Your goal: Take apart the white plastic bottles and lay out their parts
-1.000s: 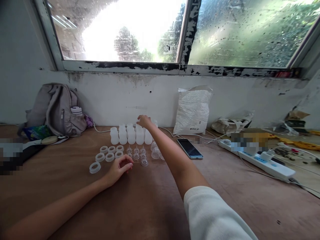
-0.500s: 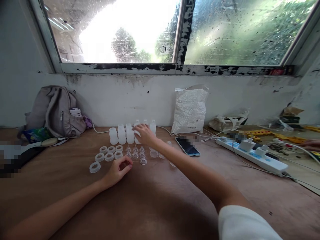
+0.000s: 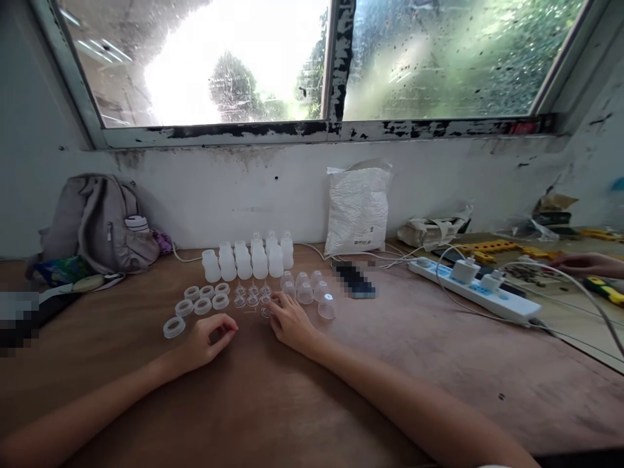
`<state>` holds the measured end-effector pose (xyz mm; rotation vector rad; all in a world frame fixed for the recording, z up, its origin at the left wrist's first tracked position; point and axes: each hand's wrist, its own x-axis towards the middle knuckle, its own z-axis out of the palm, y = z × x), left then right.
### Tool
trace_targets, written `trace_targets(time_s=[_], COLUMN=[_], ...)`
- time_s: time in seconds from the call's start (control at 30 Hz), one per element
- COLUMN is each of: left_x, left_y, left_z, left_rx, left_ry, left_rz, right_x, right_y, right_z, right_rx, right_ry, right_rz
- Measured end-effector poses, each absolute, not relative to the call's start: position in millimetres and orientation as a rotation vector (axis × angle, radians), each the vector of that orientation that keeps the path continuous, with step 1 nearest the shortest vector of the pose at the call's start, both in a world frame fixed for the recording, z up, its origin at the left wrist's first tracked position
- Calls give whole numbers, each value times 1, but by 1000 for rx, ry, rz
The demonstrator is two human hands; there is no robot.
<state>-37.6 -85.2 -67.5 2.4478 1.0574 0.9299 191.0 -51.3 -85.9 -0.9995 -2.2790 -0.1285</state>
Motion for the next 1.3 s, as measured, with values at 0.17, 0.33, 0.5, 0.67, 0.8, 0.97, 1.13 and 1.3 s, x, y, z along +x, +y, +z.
trace_targets(time_s=[0.17,0.33,0.5,0.67,0.8,0.97,1.13,1.3], left_x=[-93,-147,-163,-131,-83,-28,-8,-11], left_y=[-83,-77,-74,-76,-77,-68,-55,-51], left_z=[-51,-47,-66,-64,-43,-35,-57,-69], left_rx=[2704,2642,2436,2526,2615,2664,2576,2510], left_ry=[1237,1745,1820,1603,1273,922,866,945], left_rz=[777,619,494,730,935,1003,1069,1076], right_x=[192,192,191,191,192,192,195,199], right_y=[-51,-48,-49,-57,-62,-63,-60,-59], right_z=[-88,-90,-89,-82,-77,-75,-77,-83], right_rx=[-1006,-1012,-966,-788,-661,-642,-597,-687], right_ry=[-2370,-2407,-2403,-2447,-2590,-2603,-2496,-2232], right_rz=[-57,-5,17,34,77,97,71,37])
